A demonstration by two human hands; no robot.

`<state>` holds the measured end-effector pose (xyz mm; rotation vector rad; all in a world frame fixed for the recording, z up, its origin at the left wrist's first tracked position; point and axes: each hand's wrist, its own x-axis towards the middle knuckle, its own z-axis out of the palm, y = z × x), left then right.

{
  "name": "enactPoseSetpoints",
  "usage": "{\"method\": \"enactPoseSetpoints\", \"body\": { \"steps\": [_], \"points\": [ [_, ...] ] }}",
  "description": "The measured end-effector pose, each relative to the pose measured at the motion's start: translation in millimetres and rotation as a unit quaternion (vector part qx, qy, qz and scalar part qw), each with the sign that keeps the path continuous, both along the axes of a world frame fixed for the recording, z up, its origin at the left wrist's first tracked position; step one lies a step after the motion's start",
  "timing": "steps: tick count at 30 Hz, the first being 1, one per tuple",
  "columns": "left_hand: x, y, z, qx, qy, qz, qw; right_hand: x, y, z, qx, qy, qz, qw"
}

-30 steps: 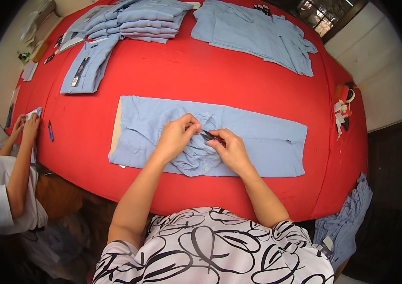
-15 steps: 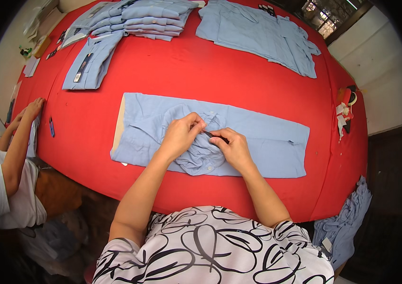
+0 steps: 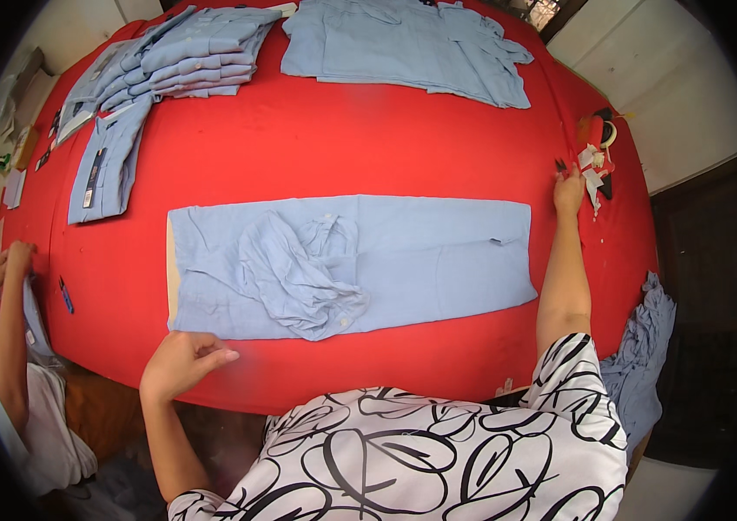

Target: The person folds shirts by placing them on a cardboard template, folding the sleeves and bottom over the template, and then removing the cardboard before stacking the folded shirts on a table.

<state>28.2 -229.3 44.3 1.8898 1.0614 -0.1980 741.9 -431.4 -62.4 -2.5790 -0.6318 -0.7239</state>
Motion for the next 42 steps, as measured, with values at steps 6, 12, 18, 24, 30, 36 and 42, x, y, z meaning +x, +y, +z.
{"method": "enactPoseSetpoints", "body": {
  "steps": [6,12,18,24,30,36,42],
  "points": [
    [66.0,-33.4,-36.7,0.301,-0.24,-0.047,0.921,-93.0,-18.4,11.7,-0.051,0.13,0.016,0.99],
    [113.8,-28.4,-102.4,0.447,-0.115,-0.118,0.879,-233.4,-64.5,17.3,-0.068,0.276,0.044,0.958],
    [120.5,-32.3,-103.8,0.459,-0.098,-0.094,0.878,-232.3,-80.9,-3.8,0.024,0.286,0.045,0.957],
    [121.7,-32.1,-108.9,0.455,-0.103,-0.08,0.881,-278.2,-32.6,66.1,0.267,0.346,0.225,0.871],
    [126.1,-35.4,-110.5,0.473,-0.114,-0.052,0.872,-413.0,41.0,56.1,-0.128,0.26,0.442,0.849],
    [118.9,-35.3,-114.8,0.47,-0.14,-0.034,0.871,-412.0,36.5,52.2,0.015,0.547,0.387,0.742],
    [125.6,-46.2,-91.1,0.497,-0.231,-0.04,0.835,-330.2,-5.7,31.1,0.04,0.286,0.253,0.924]
  ]
}}
